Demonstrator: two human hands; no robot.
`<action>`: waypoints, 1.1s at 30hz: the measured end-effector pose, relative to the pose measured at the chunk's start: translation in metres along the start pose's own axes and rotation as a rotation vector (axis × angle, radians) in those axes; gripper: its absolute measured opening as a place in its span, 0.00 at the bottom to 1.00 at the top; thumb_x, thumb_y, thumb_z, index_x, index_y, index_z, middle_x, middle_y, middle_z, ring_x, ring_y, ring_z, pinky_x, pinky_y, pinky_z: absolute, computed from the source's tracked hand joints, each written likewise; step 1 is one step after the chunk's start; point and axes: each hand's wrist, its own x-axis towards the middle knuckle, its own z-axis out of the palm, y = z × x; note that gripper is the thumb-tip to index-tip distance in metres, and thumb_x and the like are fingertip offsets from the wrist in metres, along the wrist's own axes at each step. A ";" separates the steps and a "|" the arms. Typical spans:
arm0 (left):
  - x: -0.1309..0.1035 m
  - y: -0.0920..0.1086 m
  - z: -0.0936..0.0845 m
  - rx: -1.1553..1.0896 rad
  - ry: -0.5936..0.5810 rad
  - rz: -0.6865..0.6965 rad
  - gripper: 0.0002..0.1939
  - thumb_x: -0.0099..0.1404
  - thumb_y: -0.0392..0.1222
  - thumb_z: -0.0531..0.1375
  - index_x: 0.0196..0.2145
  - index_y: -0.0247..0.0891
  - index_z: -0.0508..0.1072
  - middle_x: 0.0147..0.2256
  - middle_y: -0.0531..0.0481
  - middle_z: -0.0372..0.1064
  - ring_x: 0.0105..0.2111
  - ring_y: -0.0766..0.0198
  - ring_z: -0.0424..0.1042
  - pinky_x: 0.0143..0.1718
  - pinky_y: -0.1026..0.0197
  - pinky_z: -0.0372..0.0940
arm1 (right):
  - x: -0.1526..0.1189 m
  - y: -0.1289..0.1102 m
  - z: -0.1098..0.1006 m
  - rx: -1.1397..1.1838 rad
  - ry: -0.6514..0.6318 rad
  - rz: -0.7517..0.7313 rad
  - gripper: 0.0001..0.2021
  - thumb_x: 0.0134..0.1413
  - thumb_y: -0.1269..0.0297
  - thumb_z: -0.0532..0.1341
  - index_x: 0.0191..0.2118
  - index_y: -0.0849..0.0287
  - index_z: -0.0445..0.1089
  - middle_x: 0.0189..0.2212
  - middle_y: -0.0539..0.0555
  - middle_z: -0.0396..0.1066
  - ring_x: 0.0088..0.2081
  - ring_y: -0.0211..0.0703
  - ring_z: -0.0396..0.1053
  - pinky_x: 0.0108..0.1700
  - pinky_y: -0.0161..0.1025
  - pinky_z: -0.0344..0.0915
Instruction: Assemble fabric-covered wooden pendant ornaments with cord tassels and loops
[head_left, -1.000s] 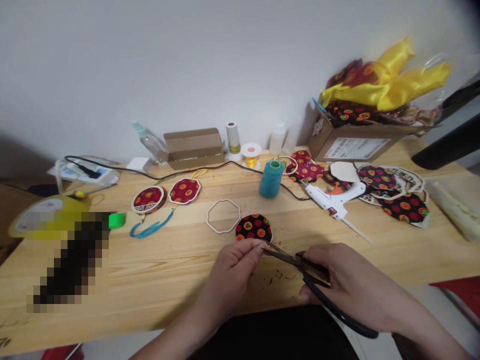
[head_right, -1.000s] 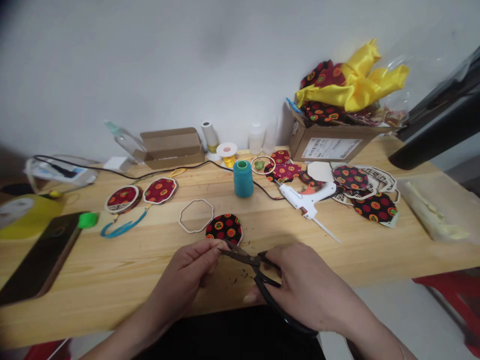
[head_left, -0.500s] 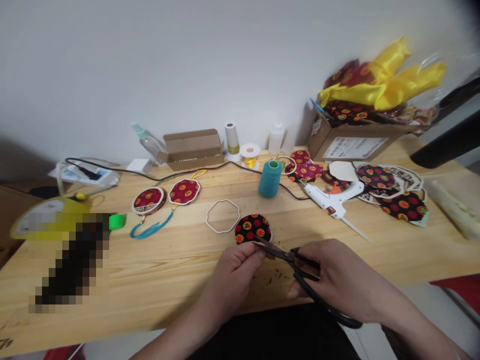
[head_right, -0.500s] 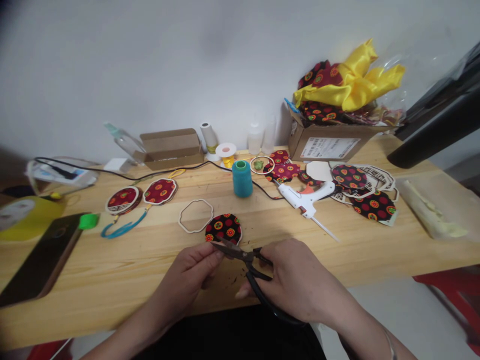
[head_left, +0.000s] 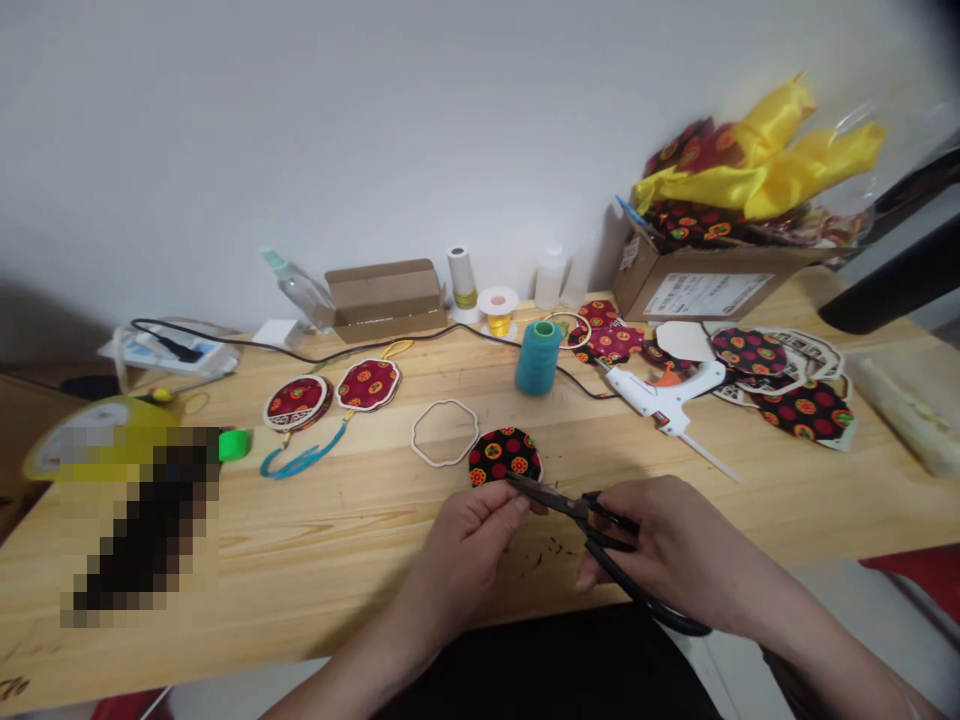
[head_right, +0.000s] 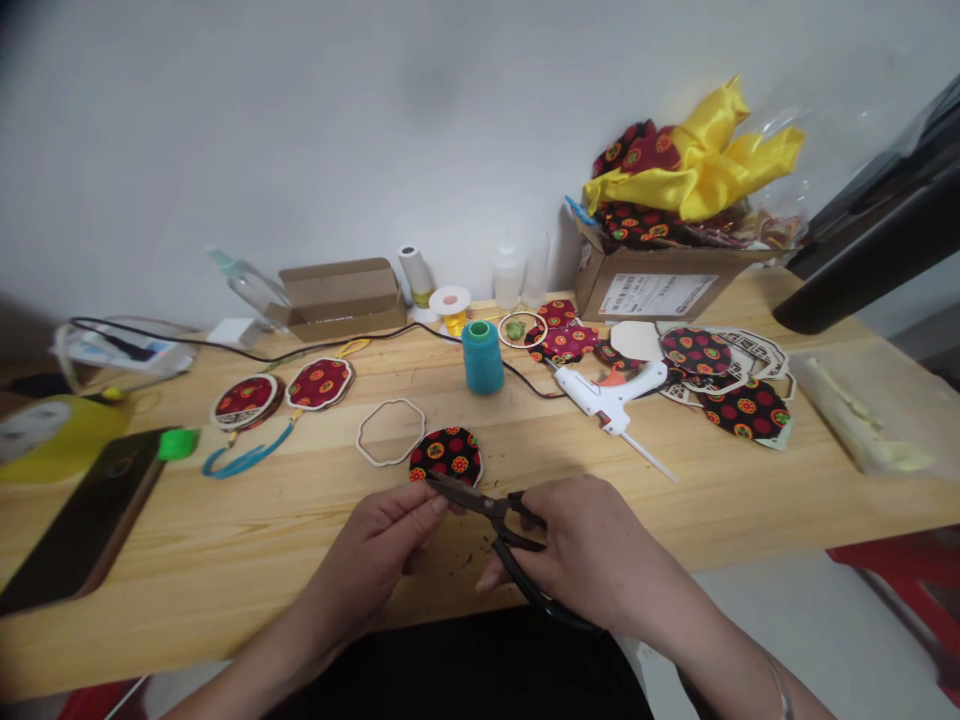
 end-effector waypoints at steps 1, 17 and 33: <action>0.000 0.000 0.000 -0.014 0.005 -0.003 0.13 0.59 0.46 0.56 0.34 0.39 0.78 0.14 0.60 0.46 0.16 0.72 0.43 0.17 0.68 0.41 | -0.001 0.000 -0.001 -0.018 0.010 -0.004 0.14 0.43 0.51 0.63 0.21 0.57 0.68 0.17 0.46 0.65 0.20 0.33 0.55 0.21 0.32 0.46; 0.006 0.002 -0.008 -0.417 0.204 -0.016 0.11 0.58 0.46 0.60 0.34 0.34 0.73 0.16 0.61 0.45 0.17 0.75 0.41 0.17 0.69 0.38 | -0.023 0.019 -0.005 -0.224 -0.079 -0.110 0.16 0.39 0.47 0.64 0.24 0.56 0.69 0.23 0.51 0.71 0.25 0.42 0.66 0.25 0.35 0.50; 0.003 0.005 -0.006 -0.606 0.007 -0.055 0.37 0.59 0.67 0.44 0.43 0.30 0.73 0.20 0.59 0.41 0.19 0.71 0.35 0.19 0.67 0.34 | -0.022 0.074 -0.020 -0.377 0.169 0.218 0.10 0.50 0.56 0.56 0.30 0.57 0.68 0.26 0.55 0.72 0.24 0.44 0.68 0.25 0.38 0.58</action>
